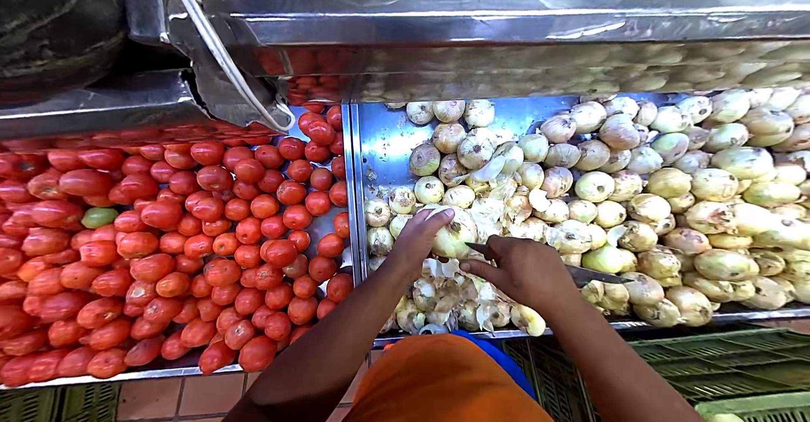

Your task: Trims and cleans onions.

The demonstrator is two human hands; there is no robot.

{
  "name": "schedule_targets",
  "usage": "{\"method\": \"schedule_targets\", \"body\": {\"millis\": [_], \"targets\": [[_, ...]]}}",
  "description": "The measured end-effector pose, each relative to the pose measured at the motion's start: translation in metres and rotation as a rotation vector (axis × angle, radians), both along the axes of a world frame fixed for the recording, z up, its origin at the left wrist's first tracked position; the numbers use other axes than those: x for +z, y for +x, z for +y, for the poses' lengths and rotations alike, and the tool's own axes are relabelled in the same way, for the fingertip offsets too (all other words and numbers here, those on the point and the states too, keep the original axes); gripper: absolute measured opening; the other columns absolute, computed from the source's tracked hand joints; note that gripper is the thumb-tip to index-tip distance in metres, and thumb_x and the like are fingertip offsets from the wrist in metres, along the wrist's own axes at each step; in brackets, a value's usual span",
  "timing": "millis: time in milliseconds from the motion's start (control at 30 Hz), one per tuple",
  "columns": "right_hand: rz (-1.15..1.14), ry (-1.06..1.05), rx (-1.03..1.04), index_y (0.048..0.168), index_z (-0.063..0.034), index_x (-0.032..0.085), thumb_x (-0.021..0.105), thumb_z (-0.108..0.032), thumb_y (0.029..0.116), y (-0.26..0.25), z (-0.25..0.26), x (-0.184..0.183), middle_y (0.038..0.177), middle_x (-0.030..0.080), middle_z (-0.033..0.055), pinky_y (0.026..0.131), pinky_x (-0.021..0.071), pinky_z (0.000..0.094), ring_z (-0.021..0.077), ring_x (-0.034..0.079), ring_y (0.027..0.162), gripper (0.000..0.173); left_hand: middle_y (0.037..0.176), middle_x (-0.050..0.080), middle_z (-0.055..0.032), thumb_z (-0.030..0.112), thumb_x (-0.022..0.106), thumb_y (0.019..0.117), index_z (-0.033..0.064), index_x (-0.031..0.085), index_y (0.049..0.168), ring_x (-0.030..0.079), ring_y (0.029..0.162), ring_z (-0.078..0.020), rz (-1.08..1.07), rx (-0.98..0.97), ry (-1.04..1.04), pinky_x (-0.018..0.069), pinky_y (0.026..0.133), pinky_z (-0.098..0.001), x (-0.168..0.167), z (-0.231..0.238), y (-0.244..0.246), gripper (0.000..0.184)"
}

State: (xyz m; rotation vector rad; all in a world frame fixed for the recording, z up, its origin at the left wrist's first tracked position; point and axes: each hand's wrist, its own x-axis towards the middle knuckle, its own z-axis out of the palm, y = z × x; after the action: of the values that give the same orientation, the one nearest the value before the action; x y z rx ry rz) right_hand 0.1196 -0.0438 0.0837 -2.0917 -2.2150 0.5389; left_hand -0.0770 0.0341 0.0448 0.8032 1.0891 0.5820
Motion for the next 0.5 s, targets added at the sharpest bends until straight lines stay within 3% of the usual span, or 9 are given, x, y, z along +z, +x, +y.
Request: {"method": "schedule_targets", "body": {"millis": [67,100,200,267,367,500], "targets": [[-0.052,-0.060,-0.033,0.075,-0.0163,0.062,0.049,-0.089,0.0816,0.000,0.006,0.003,0.062,0.057,0.0017,0.054,0.0499,0.0474,0.0226,0.063,0.061,0.074,0.119,0.069,-0.0135,0.045,0.064,0.0983,0.0110,0.060,0.135,0.067,0.108,-0.0264,0.003,0.001,0.022,0.0562,0.092,-0.0482,0.001,-0.005,0.002,0.050],[-0.062,-0.078,-0.034,0.072,-0.0163,0.060,0.049,-0.089,0.0813,0.000,0.007,0.003,0.060,0.056,0.0019,0.053,0.0491,0.0470,0.0228,0.063,0.060,0.075,0.119,0.069,-0.0135,0.043,0.066,0.0973,0.0105,0.059,0.135,0.067,0.108,-0.0262,0.008,0.005,0.028,0.0559,0.093,-0.0483,0.002,-0.007,0.002,0.051],[-0.045,-0.139,0.001,0.070,-0.0155,0.061,0.050,-0.088,0.0824,-0.005,0.007,0.001,0.060,0.057,0.0032,0.055,0.0496,0.0480,0.0240,0.064,0.062,0.074,0.116,0.068,-0.0148,0.036,0.073,0.0937,0.0105,0.054,0.133,0.069,0.100,-0.0280,0.015,0.020,0.015,0.0582,0.084,-0.0475,0.009,-0.018,0.002,0.051],[-0.013,-0.034,0.055,0.066,-0.0149,0.059,0.046,-0.086,0.0865,-0.005,0.004,-0.009,0.056,0.054,0.0027,0.050,0.0472,0.0465,0.0232,0.062,0.057,0.075,0.115,0.067,-0.0146,0.029,0.078,0.0905,0.0106,0.051,0.131,0.069,0.097,-0.0278,0.002,0.054,-0.005,0.0588,0.081,-0.0468,0.009,-0.026,0.005,0.052],[-0.032,0.266,0.118,0.058,-0.0163,0.047,0.030,-0.079,0.0969,-0.004,0.001,-0.031,0.047,0.042,0.0003,0.039,0.0369,0.0399,0.0196,0.051,0.043,0.076,0.111,0.067,-0.0134,0.029,0.082,0.0864,0.0104,0.052,0.126,0.067,0.095,-0.0262,0.061,0.167,0.005,0.0571,0.079,-0.0463,0.002,-0.032,0.012,0.053],[-0.104,0.368,0.137,0.057,-0.0148,0.046,0.031,-0.071,0.1015,-0.004,0.003,-0.037,0.046,0.040,0.0014,0.037,0.0356,0.0388,0.0209,0.050,0.041,0.073,0.110,0.063,-0.0177,0.038,0.078,0.0881,0.0073,0.049,0.128,0.064,0.096,-0.0309,0.114,0.321,-0.103,0.0554,0.079,-0.0525,-0.015,-0.035,0.029,0.058]]}}
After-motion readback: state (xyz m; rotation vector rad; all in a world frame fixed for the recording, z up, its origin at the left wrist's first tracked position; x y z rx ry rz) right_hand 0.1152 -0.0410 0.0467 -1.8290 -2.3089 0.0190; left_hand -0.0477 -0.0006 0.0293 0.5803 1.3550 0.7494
